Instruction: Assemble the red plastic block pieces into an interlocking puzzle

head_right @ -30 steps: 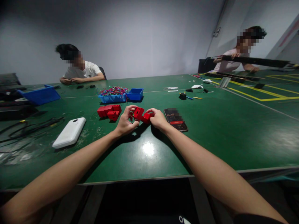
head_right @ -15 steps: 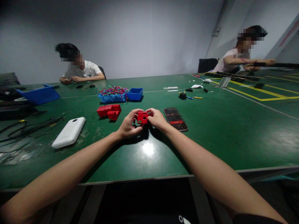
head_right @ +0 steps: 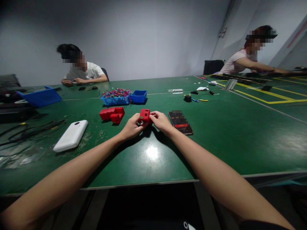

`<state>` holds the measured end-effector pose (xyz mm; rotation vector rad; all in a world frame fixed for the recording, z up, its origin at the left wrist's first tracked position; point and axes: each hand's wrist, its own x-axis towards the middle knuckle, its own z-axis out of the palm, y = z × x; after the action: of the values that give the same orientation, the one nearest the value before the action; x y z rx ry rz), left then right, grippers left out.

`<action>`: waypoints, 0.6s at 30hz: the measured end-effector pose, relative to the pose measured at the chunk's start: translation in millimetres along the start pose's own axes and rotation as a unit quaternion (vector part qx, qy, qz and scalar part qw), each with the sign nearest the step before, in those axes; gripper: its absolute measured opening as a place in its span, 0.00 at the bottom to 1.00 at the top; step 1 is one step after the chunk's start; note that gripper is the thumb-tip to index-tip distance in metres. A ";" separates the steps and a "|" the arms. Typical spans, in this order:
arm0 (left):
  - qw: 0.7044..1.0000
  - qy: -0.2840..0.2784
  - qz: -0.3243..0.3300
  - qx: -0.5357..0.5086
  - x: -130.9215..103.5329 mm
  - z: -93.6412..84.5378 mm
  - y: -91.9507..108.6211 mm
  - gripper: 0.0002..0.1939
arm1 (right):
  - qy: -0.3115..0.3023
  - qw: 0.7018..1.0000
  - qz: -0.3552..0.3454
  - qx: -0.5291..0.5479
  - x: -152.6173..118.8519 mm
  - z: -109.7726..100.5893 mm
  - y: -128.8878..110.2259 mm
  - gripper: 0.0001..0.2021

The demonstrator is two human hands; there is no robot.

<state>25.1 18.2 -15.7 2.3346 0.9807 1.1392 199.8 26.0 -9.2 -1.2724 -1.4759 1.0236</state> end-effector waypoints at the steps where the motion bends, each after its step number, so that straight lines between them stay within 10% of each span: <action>1: 1.000 0.000 -0.008 -0.007 0.6 -0.5 -0.5 0.12 | -0.001 1.000 -0.001 -0.001 -0.3 0.0 -0.5 0.09; 10: 0.983 0.008 -0.113 -0.145 5.0 -2.0 -8.1 0.17 | -0.011 1.000 -0.001 0.016 -2.9 -0.1 -2.8 0.08; 18: 0.997 0.071 -0.025 -0.005 0.4 -2.7 -1.9 0.11 | -0.016 0.999 0.017 0.048 -5.6 2.2 -8.5 0.06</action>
<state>22.4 19.8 -15.0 2.2321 1.0742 1.3021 196.0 19.3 -2.2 -1.2201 -1.4167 1.1293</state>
